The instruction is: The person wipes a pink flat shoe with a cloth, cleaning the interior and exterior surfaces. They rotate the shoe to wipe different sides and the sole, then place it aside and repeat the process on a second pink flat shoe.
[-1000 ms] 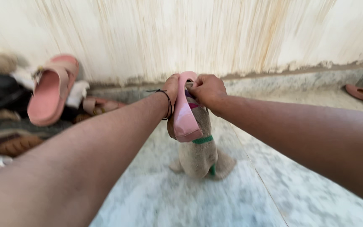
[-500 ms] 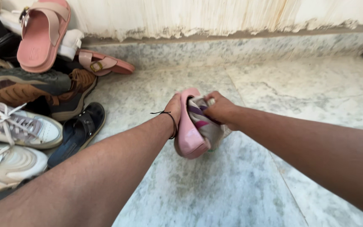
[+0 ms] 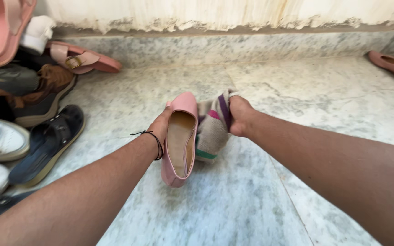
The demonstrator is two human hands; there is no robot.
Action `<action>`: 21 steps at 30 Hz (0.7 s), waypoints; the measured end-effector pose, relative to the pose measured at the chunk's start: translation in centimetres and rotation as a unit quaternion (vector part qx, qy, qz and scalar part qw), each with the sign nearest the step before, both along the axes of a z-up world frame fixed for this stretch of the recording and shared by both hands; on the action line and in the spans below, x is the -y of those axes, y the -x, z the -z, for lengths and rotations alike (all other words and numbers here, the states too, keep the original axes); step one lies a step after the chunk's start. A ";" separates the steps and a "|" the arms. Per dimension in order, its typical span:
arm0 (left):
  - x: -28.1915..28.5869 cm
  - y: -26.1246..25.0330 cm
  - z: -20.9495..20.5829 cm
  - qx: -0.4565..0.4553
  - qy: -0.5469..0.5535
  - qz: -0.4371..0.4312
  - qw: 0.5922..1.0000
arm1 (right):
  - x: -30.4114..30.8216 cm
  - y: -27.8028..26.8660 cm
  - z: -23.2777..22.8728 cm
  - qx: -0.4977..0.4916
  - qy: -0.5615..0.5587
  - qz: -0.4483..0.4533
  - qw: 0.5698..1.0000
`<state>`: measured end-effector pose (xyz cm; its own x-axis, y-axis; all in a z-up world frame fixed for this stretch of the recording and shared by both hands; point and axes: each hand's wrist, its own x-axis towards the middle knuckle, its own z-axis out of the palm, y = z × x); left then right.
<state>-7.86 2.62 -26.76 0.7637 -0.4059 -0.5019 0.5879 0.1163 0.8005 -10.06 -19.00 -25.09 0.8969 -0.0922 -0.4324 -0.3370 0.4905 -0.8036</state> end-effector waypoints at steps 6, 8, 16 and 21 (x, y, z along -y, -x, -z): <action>3.8 -0.4 -0.7 -0.028 -0.005 0.034 0.999 | 1.3 -0.7 -1.3 -0.101 0.078 -0.024 0.992; 5.7 -0.5 0.0 -0.014 0.016 0.065 0.998 | 3.0 0.0 -3.4 -0.071 0.357 -0.047 0.930; 11.1 -0.4 1.3 -0.038 0.024 0.069 0.997 | 8.0 2.5 -7.7 -0.037 0.868 -0.068 0.491; 9.8 -1.7 1.6 -0.014 -0.043 0.025 0.999 | 8.6 0.5 -4.6 0.053 0.687 0.056 0.722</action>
